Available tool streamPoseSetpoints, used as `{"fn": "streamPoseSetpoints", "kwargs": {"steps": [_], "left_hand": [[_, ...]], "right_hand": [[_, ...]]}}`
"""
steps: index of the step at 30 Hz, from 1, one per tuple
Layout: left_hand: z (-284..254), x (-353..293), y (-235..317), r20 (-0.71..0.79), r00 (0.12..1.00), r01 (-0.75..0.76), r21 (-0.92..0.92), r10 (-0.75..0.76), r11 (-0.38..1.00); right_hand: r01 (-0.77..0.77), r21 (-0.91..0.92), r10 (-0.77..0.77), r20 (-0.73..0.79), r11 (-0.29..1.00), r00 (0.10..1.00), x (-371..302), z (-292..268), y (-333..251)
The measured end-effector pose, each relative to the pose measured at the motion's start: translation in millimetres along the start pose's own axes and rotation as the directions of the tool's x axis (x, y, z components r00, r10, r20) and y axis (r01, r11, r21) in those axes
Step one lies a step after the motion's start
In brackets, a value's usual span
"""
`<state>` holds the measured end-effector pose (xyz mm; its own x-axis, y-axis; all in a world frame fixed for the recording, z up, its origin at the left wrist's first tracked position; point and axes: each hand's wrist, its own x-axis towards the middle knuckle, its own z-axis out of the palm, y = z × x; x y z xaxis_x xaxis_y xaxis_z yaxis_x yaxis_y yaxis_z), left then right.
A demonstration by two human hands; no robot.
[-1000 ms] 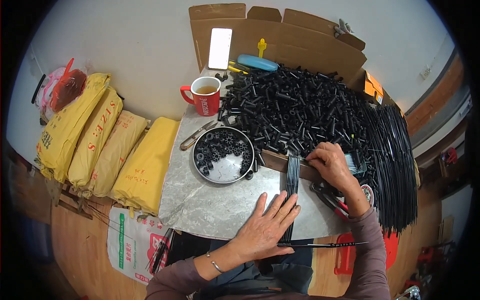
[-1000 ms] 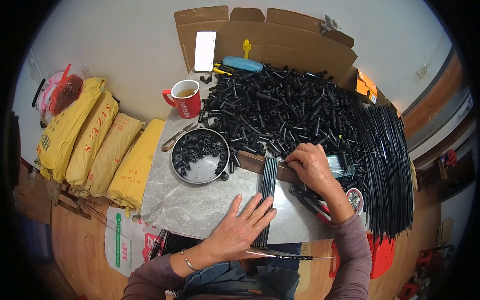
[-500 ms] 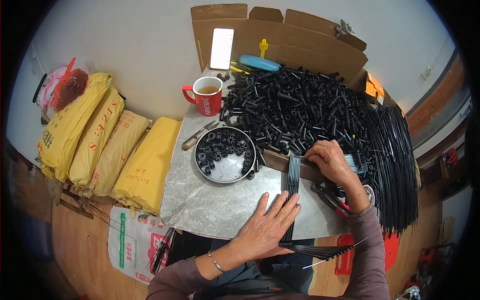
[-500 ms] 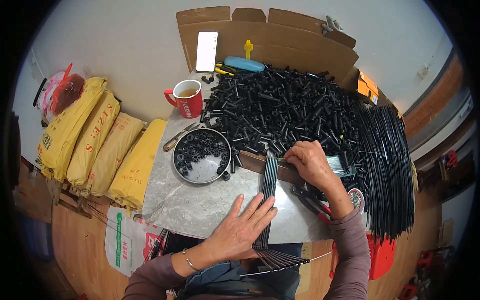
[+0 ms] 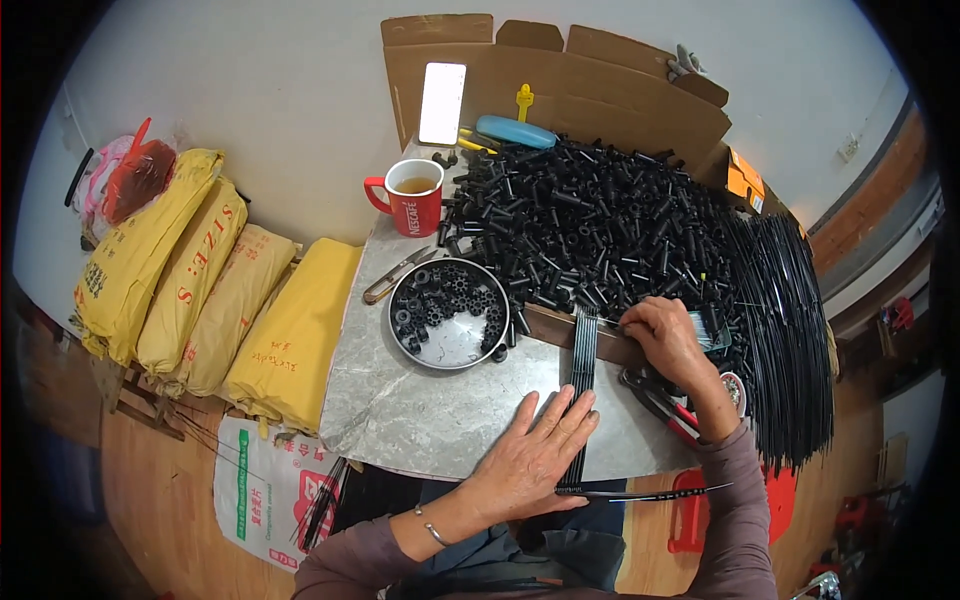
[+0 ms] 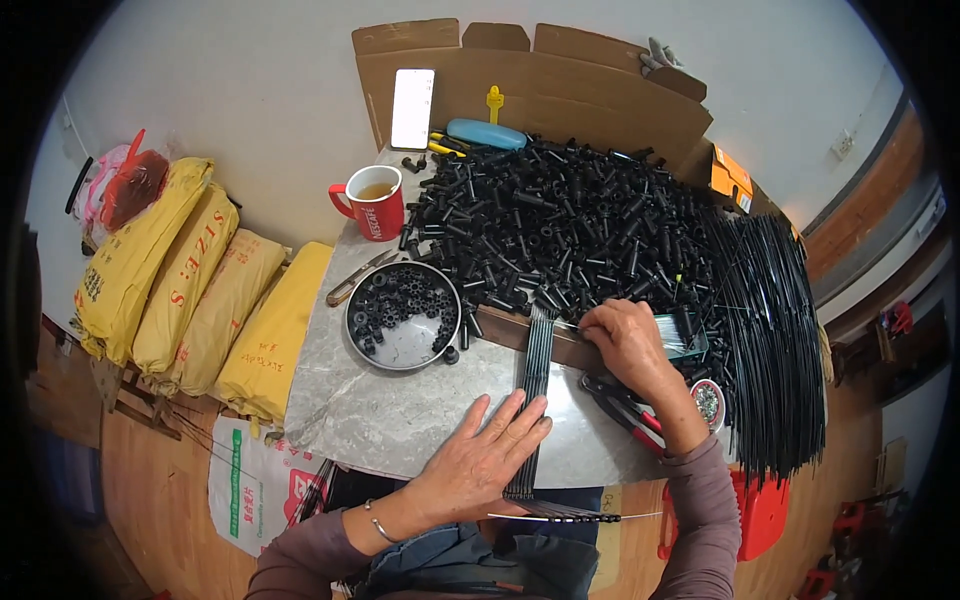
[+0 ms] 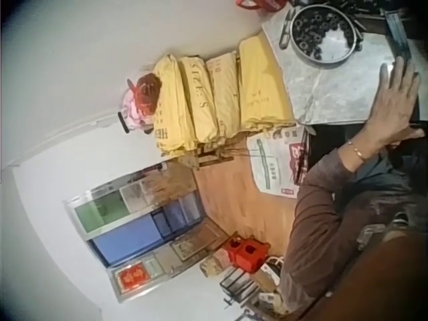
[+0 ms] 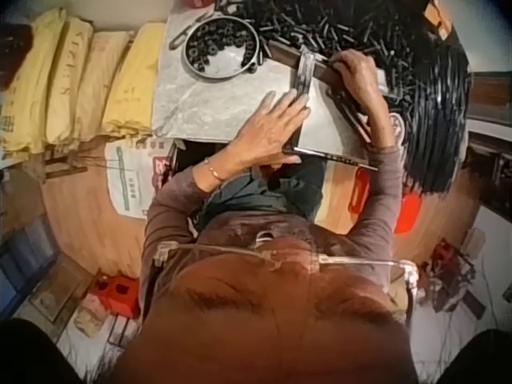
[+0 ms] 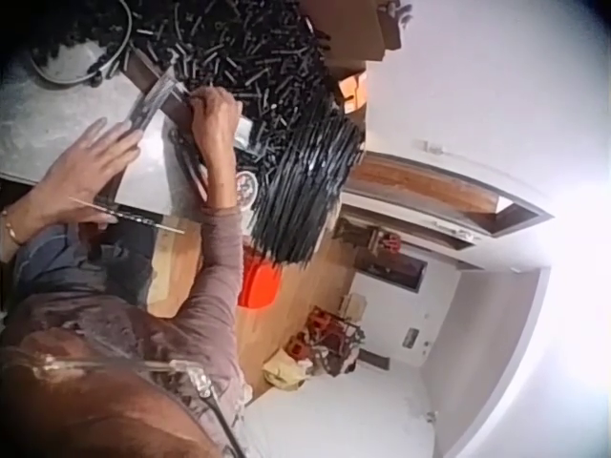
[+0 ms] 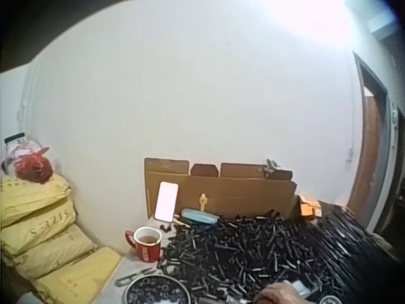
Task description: Assembling and trimming black cable components at a manual workstation.
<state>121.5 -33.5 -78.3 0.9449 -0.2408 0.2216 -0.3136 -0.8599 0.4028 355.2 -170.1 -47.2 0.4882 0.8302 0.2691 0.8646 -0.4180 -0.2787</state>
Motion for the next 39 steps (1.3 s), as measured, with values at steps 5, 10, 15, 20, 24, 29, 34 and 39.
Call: {"fn": "streamPoseSetpoints", "kwargs": {"steps": [5,10,15,20,24,29,34,39], "left_hand": [[1.1,-0.3,1.4,-0.008,1.0,-0.002,0.002,0.002,1.0],[2.3,-1.5,3.3,-0.008,1.0,0.003,0.001,-0.003,1.0],[4.8,-10.0,8.0,0.014,1.0,-0.008,-0.019,0.009,1.0],[3.4,-12.9,10.8,0.037,0.999,-0.002,-0.003,0.002,1.0],[2.3,-12.7,13.6,0.054,0.999,-0.006,0.005,0.006,1.0],[9.9,-13.8,12.3,0.032,0.999,-0.004,-0.014,0.005,1.0],[9.4,-13.2,12.1,0.046,0.999,-0.003,0.001,0.003,1.0],[9.6,-12.9,12.1,0.026,1.0,-0.002,-0.021,0.003,1.0]], "right_hand": [[0.033,0.02,-0.033,-0.013,0.999,0.999,9.8,4.2,-4.7],[0.063,0.037,-0.045,-0.375,0.997,0.926,15.6,-0.2,2.3],[-0.221,-0.236,0.157,-0.261,0.946,0.952,-39.3,-39.7,45.1],[-0.238,-0.288,0.196,-0.168,0.928,0.966,-52.0,-39.3,41.2],[-0.239,-0.281,0.192,-0.186,0.929,0.964,-53.5,-45.2,46.2],[-0.189,-0.283,0.091,-0.327,0.94,0.941,-38.6,-45.8,36.8],[0.108,-0.134,-0.149,-0.354,0.985,0.923,-16.5,-13.0,5.8],[0.062,0.022,-0.056,-0.224,0.998,0.973,-0.1,13.0,-13.9]]}}
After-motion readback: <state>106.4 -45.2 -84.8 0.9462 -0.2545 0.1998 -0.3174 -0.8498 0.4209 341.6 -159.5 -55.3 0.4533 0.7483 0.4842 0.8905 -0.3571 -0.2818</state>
